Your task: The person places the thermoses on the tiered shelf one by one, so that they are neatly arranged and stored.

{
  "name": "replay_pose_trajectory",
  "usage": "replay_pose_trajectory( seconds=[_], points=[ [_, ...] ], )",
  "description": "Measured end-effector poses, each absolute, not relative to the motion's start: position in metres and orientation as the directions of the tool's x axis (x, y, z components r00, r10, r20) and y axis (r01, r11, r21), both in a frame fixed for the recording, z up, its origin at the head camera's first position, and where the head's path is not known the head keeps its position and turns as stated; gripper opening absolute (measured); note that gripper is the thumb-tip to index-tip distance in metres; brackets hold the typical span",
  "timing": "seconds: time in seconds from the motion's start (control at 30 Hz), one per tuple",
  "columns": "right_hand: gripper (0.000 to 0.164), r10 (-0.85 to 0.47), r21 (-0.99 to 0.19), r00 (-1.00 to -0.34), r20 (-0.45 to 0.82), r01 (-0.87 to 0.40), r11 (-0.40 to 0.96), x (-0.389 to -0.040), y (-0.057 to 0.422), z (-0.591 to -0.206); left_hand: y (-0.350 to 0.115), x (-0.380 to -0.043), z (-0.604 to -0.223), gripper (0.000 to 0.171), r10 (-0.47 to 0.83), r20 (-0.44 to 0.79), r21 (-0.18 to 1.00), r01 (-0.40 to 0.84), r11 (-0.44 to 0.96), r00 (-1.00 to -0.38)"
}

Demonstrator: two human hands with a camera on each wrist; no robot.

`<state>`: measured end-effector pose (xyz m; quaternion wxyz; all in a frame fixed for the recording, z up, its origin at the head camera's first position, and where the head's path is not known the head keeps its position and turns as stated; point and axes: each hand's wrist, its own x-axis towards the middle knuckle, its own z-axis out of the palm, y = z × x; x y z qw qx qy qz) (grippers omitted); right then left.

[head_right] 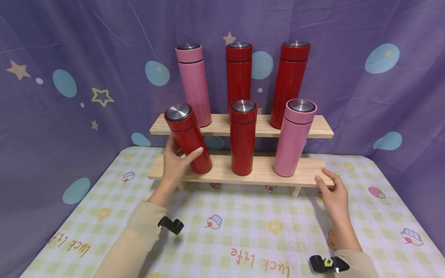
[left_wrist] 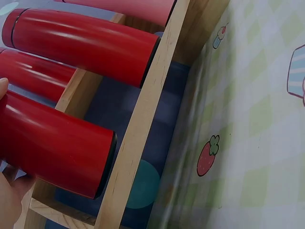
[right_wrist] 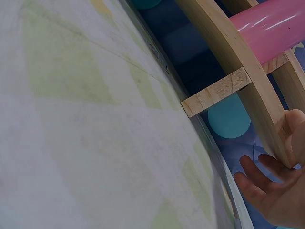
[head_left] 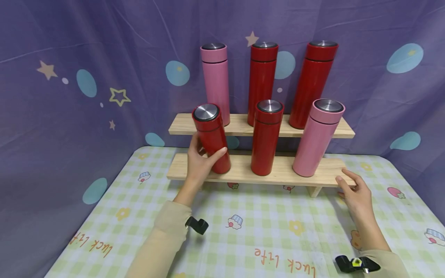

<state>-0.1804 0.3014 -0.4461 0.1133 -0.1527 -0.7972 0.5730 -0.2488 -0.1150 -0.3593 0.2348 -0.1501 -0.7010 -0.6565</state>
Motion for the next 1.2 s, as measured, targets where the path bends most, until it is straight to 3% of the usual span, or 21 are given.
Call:
replay_pose_trajectory(
  seconds=[0.23,1.2],
  points=[
    [0.065,0.374,-0.948,-0.927,0.009,0.111,0.299,-0.179,0.302,-0.446,-0.111,-0.252,-0.362,0.069,-0.09,0.52,0.853,0.51,0.114,-0.85],
    [0.065,0.395,-0.952,-0.919,-0.002,0.123,0.28,-0.181,0.3,-0.445,-0.107,-0.264,-0.361,0.082,-0.042,0.434,0.898,0.428,0.098,-0.9]
  ],
)
